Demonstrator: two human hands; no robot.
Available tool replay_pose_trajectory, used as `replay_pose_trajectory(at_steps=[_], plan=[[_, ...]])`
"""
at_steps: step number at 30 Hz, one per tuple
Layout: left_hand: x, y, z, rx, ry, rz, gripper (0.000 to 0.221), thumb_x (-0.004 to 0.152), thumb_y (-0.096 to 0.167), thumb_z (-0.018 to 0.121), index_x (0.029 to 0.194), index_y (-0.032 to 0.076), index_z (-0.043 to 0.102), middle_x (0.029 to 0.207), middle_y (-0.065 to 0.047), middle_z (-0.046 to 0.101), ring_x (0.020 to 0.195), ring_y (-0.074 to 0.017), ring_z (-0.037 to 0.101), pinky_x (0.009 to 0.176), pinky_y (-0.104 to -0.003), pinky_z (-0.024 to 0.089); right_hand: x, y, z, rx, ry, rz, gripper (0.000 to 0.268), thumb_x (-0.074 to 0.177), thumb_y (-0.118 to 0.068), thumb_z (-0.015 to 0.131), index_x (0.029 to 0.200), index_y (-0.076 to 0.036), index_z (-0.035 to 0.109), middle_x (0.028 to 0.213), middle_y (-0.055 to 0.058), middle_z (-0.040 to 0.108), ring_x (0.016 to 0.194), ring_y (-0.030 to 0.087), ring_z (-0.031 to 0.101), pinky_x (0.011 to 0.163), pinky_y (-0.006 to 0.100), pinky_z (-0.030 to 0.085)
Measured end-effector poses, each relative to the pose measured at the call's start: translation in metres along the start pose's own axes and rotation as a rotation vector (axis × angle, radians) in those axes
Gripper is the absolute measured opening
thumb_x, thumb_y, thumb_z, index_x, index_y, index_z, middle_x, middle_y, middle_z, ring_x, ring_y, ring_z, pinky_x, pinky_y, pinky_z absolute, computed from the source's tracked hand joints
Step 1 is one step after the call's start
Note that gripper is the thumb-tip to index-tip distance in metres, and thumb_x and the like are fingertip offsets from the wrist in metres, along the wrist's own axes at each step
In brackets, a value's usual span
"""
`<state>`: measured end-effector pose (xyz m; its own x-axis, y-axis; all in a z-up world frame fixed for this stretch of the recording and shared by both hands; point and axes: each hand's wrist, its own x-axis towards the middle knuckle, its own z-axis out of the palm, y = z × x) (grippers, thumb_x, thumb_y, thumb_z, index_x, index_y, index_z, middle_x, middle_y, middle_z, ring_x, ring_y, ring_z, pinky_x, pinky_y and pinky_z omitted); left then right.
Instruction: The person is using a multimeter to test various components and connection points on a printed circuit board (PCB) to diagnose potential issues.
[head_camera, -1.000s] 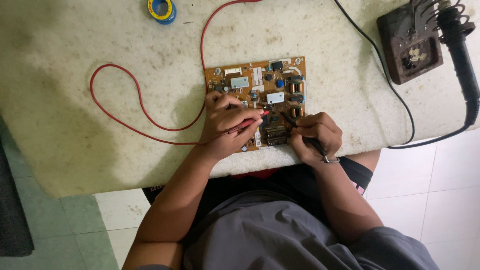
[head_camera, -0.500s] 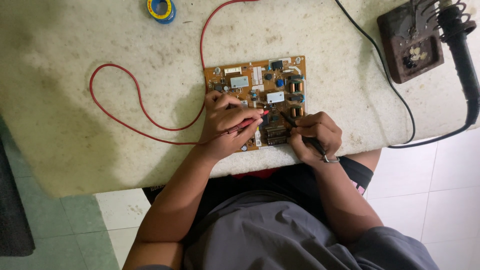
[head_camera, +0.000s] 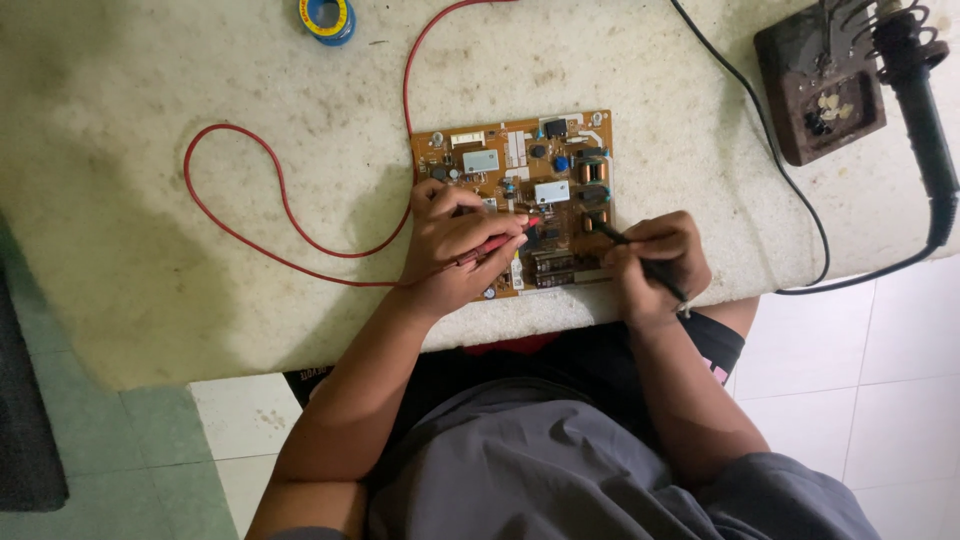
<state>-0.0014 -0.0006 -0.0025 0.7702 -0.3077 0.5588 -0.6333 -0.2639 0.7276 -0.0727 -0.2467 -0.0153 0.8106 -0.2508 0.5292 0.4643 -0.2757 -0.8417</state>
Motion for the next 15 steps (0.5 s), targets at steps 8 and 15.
replay_pose_trajectory(at_steps=[8, 15], plan=[[-0.002, 0.002, -0.007, -0.012, 0.182, 0.1, 0.015, 0.086, 0.01, 0.083, 0.093, 0.021, 0.076, 0.098, 0.007, 0.08, 0.085, -0.0144, 0.059, 0.09, -0.035, 0.035, -0.008, 0.027, 0.007, 0.338, 0.148, 0.024, 0.021, 0.083, 0.016, 0.07, 0.079, 0.009, 0.051, 0.083, 0.028, 0.054, 0.056, 0.032, 0.068, 0.05, 0.034, 0.058], [-0.027, 0.024, -0.026, -0.094, 0.265, 0.053, 0.015, 0.085, 0.0, 0.083, 0.095, 0.011, 0.078, 0.103, 0.0, 0.081, 0.078, -0.0163, 0.063, 0.081, -0.025, 0.05, -0.008, 0.033, 0.004, 0.211, 0.116, -0.057, 0.016, 0.084, 0.011, 0.075, 0.083, 0.011, 0.059, 0.088, 0.028, 0.058, 0.066, 0.032, 0.07, 0.059, 0.038, 0.059]])
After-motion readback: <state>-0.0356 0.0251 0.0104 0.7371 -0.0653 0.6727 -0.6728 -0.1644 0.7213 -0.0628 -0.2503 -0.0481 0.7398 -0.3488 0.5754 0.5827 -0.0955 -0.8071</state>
